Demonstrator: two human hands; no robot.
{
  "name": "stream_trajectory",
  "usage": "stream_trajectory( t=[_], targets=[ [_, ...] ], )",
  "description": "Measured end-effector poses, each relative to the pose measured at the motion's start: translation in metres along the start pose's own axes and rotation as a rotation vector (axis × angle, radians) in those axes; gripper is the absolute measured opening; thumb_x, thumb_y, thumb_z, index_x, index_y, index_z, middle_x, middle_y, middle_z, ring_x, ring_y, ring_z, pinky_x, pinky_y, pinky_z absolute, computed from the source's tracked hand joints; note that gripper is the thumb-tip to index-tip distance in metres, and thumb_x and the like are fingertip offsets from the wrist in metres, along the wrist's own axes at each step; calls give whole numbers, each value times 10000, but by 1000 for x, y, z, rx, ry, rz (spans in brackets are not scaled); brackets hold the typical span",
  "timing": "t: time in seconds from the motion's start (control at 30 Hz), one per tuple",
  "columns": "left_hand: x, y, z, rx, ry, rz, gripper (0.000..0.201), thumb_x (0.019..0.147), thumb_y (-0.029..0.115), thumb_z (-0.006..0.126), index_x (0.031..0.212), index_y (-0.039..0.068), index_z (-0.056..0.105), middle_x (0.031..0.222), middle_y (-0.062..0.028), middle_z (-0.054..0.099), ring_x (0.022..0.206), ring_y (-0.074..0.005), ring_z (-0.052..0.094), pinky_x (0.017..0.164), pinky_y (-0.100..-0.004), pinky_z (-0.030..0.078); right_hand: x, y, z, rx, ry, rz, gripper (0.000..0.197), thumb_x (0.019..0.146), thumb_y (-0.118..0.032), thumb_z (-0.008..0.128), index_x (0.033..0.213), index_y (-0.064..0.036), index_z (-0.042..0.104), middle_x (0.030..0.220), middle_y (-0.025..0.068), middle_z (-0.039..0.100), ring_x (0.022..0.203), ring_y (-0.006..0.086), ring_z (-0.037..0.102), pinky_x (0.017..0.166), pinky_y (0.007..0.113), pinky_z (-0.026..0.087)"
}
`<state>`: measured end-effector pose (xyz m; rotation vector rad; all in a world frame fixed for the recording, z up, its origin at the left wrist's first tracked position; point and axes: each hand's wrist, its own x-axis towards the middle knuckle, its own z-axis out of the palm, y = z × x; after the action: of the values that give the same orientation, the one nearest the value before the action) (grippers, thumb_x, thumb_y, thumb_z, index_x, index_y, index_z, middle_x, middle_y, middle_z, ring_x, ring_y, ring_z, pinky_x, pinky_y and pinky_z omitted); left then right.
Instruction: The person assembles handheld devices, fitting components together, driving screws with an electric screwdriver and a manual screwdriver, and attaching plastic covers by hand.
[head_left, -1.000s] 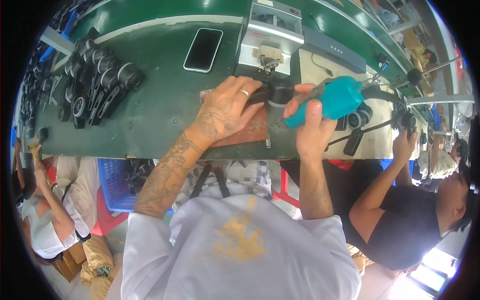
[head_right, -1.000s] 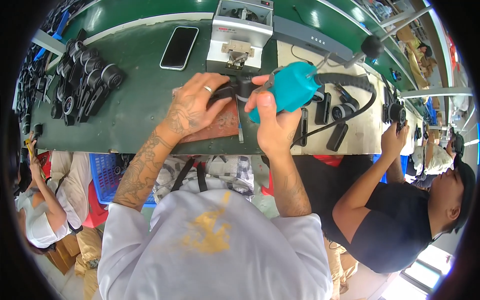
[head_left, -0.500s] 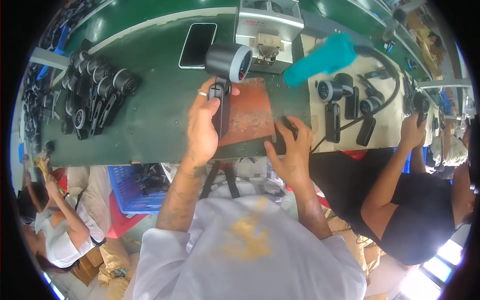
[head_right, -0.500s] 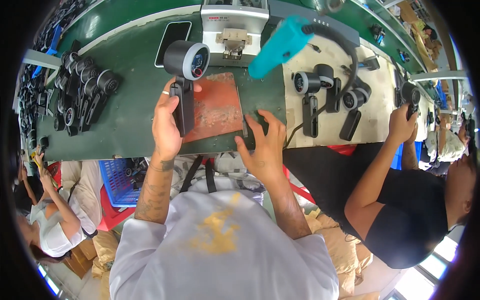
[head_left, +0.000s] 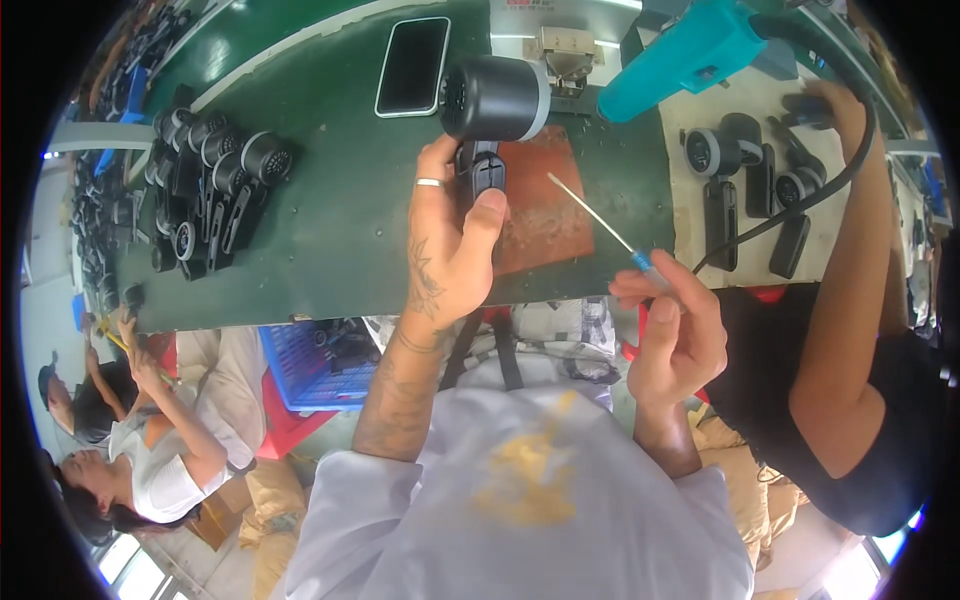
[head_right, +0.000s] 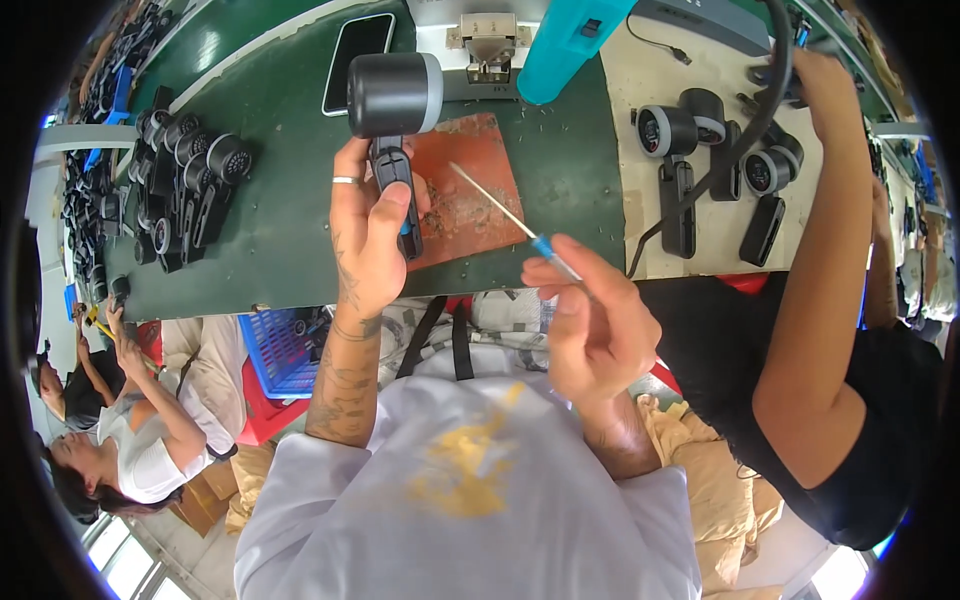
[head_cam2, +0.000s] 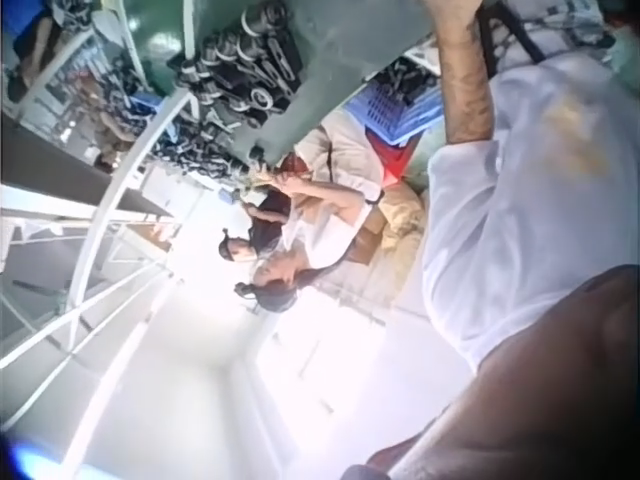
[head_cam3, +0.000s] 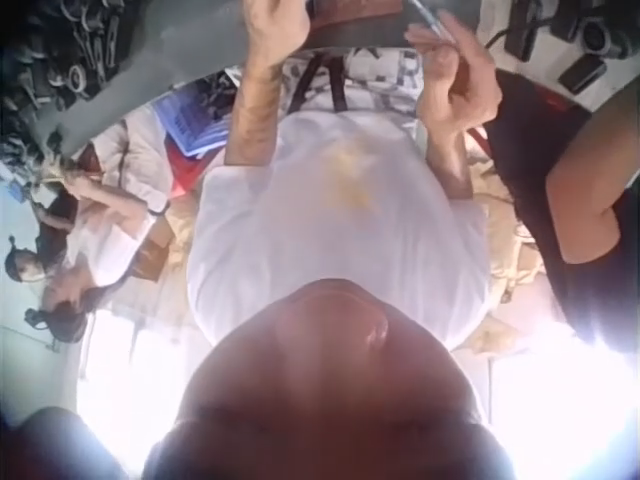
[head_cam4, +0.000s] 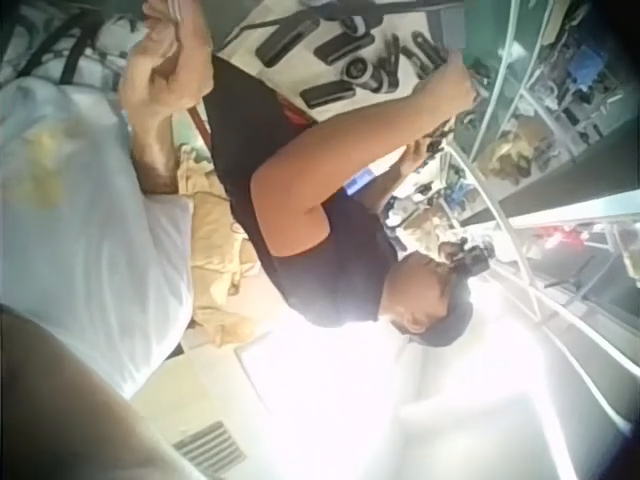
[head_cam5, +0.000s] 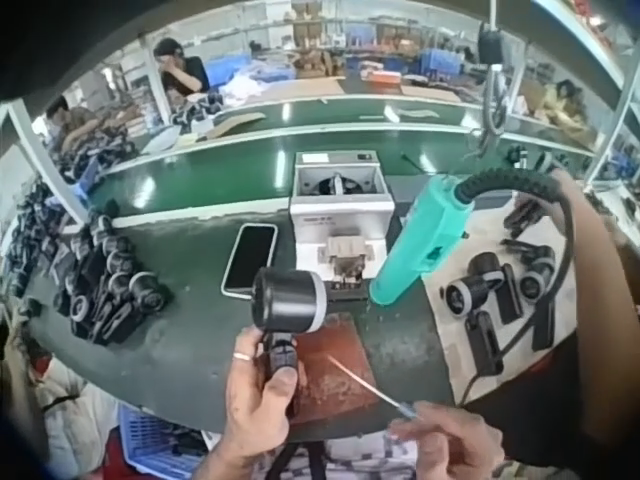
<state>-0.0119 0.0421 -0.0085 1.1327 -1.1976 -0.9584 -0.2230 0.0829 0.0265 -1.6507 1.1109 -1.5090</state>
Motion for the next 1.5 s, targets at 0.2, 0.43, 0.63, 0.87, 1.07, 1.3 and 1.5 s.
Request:
stream_trajectory(
  t=[0.2, 0.43, 0.63, 0.87, 1.07, 1.3, 1.5],
  targets=[
    [0, 4, 8, -38, 81, -81, 492, 961, 111, 617, 1404, -14, 445, 1193, -127, 572, 1067, -182, 544, 975, -344, 447, 6, -2, 13, -2, 4, -41, 217, 924, 8, 720, 1094, 119, 642, 931, 204, 757, 769, 248, 772, 671, 300, 622],
    [0, 3, 9, 67, 79, 17, 501, 938, 90, 642, 1392, -12, 457, 1127, -138, 630, 1011, -199, 602, 936, -357, 489, 7, -2, 19, -85, -23, -154, 213, 935, -14, 726, 1080, 116, 639, 927, 202, 753, 759, 248, 768, 656, 308, 621],
    [0, 1, 7, 123, 79, 29, 526, 923, 105, 659, 1393, -14, 456, 1122, -155, 650, 990, -218, 627, 924, -371, 503, 8, -3, 18, -114, -19, -144, 194, 934, -11, 728, 1062, 107, 643, 930, 181, 761, 781, 239, 775, 666, 302, 622],
    [-1, 0, 6, 196, 71, 25, 518, 911, 98, 659, 1380, -15, 469, 1149, -166, 635, 1024, -234, 626, 936, -379, 499, 9, -2, 17, -141, -23, -160, 194, 915, 1, 745, 1050, 101, 647, 902, 162, 765, 765, 221, 772, 652, 292, 619],
    [-2, 1, 8, 184, 86, 10, 516, 905, 112, 670, 1370, -14, 486, 1151, -163, 604, 1031, -247, 616, 947, -389, 493, 17, -13, 12, -238, -134, -234, 205, 994, -50, 650, 1105, 120, 624, 852, 200, 761, 786, 255, 778, 661, 293, 621],
    [-2, 2, 9, 186, 84, 12, 518, 906, 119, 665, 1371, -16, 481, 1145, -153, 606, 1029, -239, 611, 947, -389, 491, 15, -11, 13, -247, -86, -274, 233, 875, 24, 767, 1068, 102, 663, 882, 156, 766, 710, 214, 754, 597, 308, 611],
    [-1, 3, 10, 122, 92, -5, 511, 914, 126, 666, 1367, -20, 481, 1138, -161, 623, 1020, -240, 623, 943, -387, 496, 13, -10, 11, -248, -120, -247, 237, 867, 28, 771, 1063, 106, 664, 903, 154, 770, 711, 215, 754, 602, 304, 612]
  ],
)
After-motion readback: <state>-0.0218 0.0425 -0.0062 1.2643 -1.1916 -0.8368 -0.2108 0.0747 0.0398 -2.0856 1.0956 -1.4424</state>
